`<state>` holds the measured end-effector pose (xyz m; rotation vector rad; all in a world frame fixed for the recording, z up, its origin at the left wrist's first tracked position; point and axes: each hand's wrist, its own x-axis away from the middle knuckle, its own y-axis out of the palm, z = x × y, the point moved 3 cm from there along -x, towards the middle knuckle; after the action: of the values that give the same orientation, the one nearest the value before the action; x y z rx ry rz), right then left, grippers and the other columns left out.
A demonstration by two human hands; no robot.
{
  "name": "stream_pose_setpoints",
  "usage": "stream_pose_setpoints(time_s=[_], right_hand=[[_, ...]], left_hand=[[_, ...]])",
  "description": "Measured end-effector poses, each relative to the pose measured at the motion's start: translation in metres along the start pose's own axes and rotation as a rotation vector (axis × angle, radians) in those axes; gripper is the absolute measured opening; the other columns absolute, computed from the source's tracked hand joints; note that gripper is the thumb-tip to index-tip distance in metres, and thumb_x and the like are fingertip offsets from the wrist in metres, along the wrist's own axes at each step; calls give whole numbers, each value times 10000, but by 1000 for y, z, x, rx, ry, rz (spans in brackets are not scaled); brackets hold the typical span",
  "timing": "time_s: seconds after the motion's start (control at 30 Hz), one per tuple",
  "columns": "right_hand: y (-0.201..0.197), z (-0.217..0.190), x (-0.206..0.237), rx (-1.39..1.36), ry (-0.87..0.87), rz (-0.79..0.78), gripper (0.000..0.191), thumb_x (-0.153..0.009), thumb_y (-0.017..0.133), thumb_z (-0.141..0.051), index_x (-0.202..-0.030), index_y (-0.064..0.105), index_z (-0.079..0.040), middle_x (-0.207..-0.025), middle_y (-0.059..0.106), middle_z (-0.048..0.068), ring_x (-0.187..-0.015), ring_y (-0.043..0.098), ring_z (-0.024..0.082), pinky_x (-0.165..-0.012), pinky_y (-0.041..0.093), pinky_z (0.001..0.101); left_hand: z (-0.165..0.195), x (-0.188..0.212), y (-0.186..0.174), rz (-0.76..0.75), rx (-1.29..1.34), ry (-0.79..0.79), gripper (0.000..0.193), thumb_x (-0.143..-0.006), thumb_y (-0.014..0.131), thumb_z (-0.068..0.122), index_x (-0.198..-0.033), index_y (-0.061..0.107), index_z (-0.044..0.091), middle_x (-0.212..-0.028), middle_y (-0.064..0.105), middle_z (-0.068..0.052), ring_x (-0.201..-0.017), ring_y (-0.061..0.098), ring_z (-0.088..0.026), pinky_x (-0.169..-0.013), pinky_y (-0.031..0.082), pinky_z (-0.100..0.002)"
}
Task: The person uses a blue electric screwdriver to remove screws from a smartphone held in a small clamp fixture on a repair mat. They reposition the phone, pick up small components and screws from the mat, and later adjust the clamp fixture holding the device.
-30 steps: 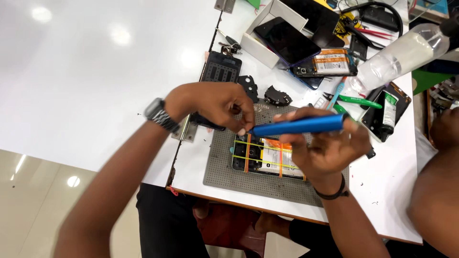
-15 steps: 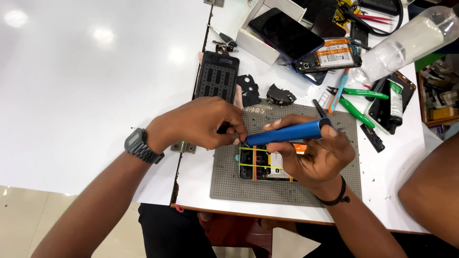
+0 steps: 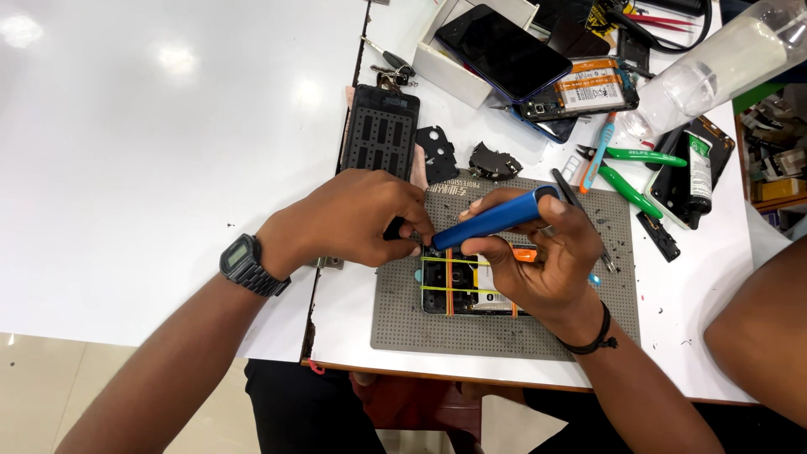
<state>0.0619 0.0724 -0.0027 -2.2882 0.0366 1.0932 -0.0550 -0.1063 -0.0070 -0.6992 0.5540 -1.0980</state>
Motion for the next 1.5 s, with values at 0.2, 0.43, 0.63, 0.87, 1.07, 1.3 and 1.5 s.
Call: stream_pose_setpoints(time_s=[0.2,0.43,0.63,0.87,1.07,1.3,1.5], right_hand=[[0,1,3,-24,7,-3,816,-949,750,-49,-1518,220,-296,-1131,693,186,-1043,773,278,-828,650,353],[1,0,2,-35,-4,-21,811,-949,740,-44,-1519,222,-299,-1135,689,193,-1052,770,284,-834,649,353],[2,0,5,-83,-6,-29,843,-959,738,-17,-1560,236,-331,-1170,673,207,-1069,756,280,-849,691,357],[3,-4,7,4,-2,-72,826,-955,774,-98,-1574,275,-324,-1181,704,165,-1023,773,230,-811,665,296],[6,-7,12,268,-25,-86,764,-963,813,-205,-1518,289,-171,-1247,730,86,-1044,772,244,-695,591,318],[5,-14,8,271,30,-53,703,-986,835,-217,-1507,371,-133,-1273,699,88,-913,751,238,-597,544,284],[2,-16,8,229,65,-59,701,-1013,833,-202,-1527,361,-141,-1218,688,110,-786,709,209,-592,534,280]], left_hand=[[-1,0,2,10,-9,34,145,-731,802,157,-874,823,152,-711,687,8,-627,677,-177,-567,513,-339],[-2,0,4,6,-26,31,151,-732,816,152,-882,820,145,-707,686,12,-612,674,-174,-562,514,-336],[1,1,2,15,-46,20,162,-727,816,144,-889,823,151,-710,684,12,-610,673,-175,-557,514,-340],[6,0,1,1,-106,1,205,-693,842,178,-894,813,152,-762,697,-5,-668,691,-209,-586,519,-376],[6,0,5,51,-193,-13,356,-637,850,237,-972,785,136,-936,718,-46,-747,713,-280,-626,557,-412],[2,-6,21,-74,-371,-157,553,-533,883,614,-830,743,170,-867,709,22,-818,720,-230,-684,572,-380],[-3,-12,29,-224,-447,-362,628,-543,882,693,-929,740,218,-892,697,56,-821,730,-196,-720,591,-350]])
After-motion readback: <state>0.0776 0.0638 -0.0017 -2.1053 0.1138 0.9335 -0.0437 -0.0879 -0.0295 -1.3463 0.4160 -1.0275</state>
